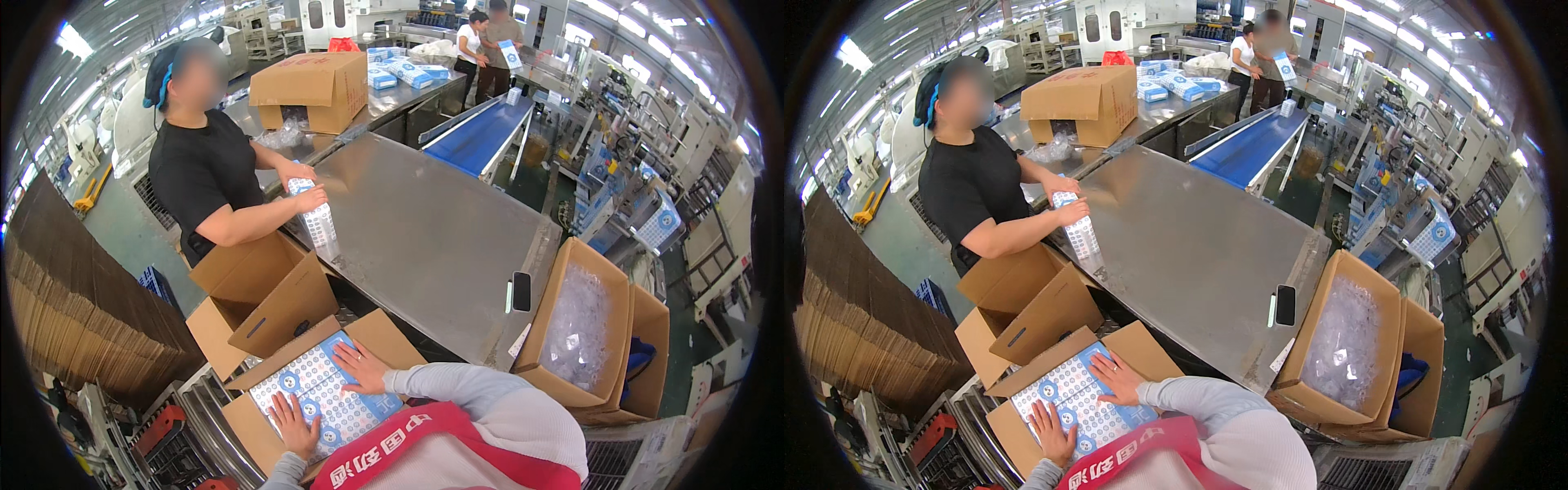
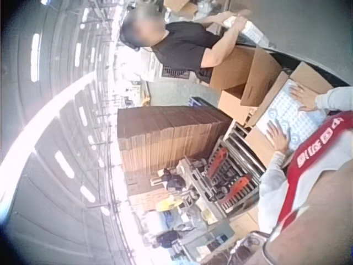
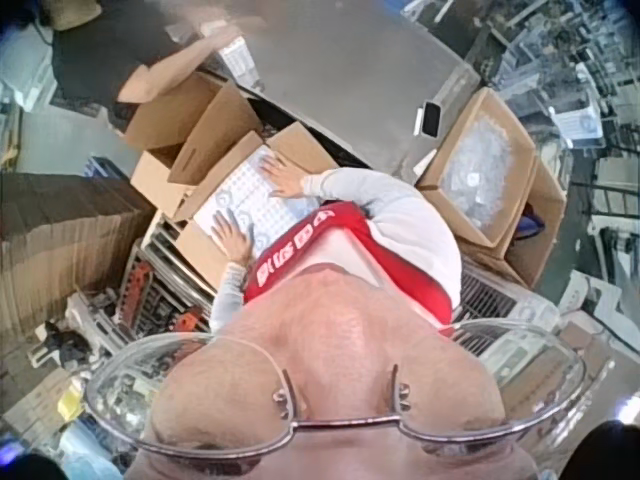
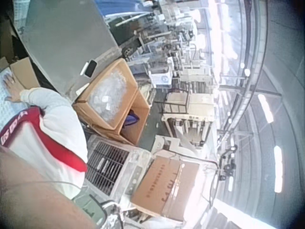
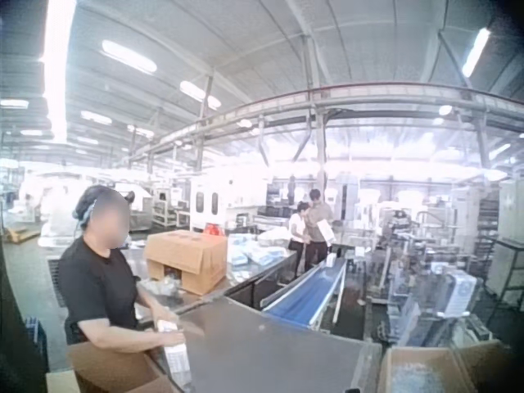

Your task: The person packs small blue and white product boxes into larger brown cardboard boxes. They arrange the items inside, add bubble wrap for cushioning, and close the flaps of the cardboard boxes.

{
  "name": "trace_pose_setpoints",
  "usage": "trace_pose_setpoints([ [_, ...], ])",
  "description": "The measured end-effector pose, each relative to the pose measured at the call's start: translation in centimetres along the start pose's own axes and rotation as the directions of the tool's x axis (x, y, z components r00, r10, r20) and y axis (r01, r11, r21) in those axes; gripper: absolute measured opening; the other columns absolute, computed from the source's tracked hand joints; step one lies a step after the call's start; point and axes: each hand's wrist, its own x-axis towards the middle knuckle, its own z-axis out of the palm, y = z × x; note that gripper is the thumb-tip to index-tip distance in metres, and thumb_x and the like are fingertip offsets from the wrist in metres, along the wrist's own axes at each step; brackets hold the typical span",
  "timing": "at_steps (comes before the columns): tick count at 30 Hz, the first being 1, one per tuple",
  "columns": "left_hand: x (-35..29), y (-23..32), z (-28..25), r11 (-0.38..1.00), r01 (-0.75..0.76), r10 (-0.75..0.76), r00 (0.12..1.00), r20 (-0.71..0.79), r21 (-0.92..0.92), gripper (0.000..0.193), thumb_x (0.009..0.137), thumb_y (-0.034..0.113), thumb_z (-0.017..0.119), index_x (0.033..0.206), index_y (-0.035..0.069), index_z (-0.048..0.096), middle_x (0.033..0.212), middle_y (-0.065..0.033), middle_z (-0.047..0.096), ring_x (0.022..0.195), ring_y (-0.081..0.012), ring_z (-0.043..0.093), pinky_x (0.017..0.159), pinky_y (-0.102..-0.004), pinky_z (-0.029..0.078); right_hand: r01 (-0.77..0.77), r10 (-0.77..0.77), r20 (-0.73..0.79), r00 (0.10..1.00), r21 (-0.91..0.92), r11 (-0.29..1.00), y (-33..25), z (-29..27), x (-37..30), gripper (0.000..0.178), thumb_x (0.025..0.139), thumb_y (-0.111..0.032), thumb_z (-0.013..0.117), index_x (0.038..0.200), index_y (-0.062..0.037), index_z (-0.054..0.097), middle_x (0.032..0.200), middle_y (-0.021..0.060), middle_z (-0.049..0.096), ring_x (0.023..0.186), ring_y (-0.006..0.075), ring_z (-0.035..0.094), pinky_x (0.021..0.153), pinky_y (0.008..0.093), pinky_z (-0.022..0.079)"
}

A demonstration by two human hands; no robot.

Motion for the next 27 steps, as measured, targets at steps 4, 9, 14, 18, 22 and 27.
trace_pose_setpoints([
  [4,0.1,-0.6,0.0,0.991,0.098,-0.094,0.994,0.047,-0.092,0.074,0.089,0.030,0.057,0.149,0.000,0.026,0.156,-0.0286,0.014,0.145,-0.0448,0.010,0.116,-0.0560,0.005,0.085,-0.086,-0.053,0.995,-0.021,0.996,2.6,0.8,1.2,0.076,0.093,-0.048,0.050,0.148,0.0002,0.028,0.156,0.0197,0.021,0.147,0.0336,0.015,0.118,0.0501,0.011],
  [9,-8.7,-4.8,-4.8,0.803,0.566,-0.452,0.781,-0.432,0.183,0.057,0.092,0.024,0.058,0.139,0.001,0.036,0.129,-0.0239,0.050,0.120,-0.0343,0.046,0.101,-0.0470,0.034,-0.548,0.564,-0.061,0.824,0.169,0.819,4.1,-6.3,-3.6,0.066,0.086,-0.039,0.064,0.135,0.0001,0.045,0.135,0.0215,0.050,0.129,0.0383,0.044,0.106,0.0500,0.036],
  [14,-10.9,-4.3,-11.4,0.350,0.487,-0.671,0.727,0.148,-0.800,0.056,0.084,0.033,0.076,0.129,0.005,0.058,0.107,-0.0149,0.069,0.095,-0.0198,0.062,0.087,-0.0346,0.049,-0.661,0.615,0.319,0.721,0.582,0.473,11.9,-4.8,-10.2,0.093,0.082,-0.041,0.068,0.148,0.0012,0.018,0.116,0.0270,0.062,0.105,0.0387,0.062,0.090,0.0425,0.050],
  [18,-4.1,1.0,-12.3,0.375,0.559,-0.318,0.827,0.464,-0.739,0.058,0.100,0.025,0.049,0.148,0.004,0.025,0.081,-0.0059,0.063,0.065,-0.0163,0.062,0.059,-0.0309,0.052,-0.317,0.201,0.315,0.927,0.376,0.871,4.1,-10.7,0.0,0.091,0.086,-0.041,0.061,0.148,0.0034,0.010,0.101,0.0326,0.062,0.088,0.0476,0.062,0.076,0.0512,0.050],
  [22,3.9,1.0,-0.4,0.526,0.569,0.047,0.722,0.690,-0.632,0.075,0.086,0.049,0.063,0.135,-0.002,0.037,0.094,-0.0149,0.065,0.084,-0.0228,0.063,0.075,-0.0329,0.051,-0.254,0.081,0.540,0.838,0.255,0.933,-1.7,-5.2,2.9,0.103,0.087,-0.067,0.050,0.146,0.0089,0.013,0.100,0.0361,0.062,0.092,0.0481,0.062,0.081,0.0471,0.051],
  [27,-4.1,4.3,-2.0,0.934,-0.195,0.328,0.803,0.498,-0.300,0.101,0.066,0.073,0.071,0.133,0.002,0.046,0.133,-0.0285,0.049,0.126,-0.0421,0.044,0.104,-0.0607,0.030,-0.198,0.089,0.577,0.812,0.128,0.972,-2.1,-5.4,2.8,0.100,0.087,-0.070,0.045,0.143,0.0108,0.024,0.094,0.0341,0.064,0.096,0.0454,0.063,0.084,0.0467,0.051],
])
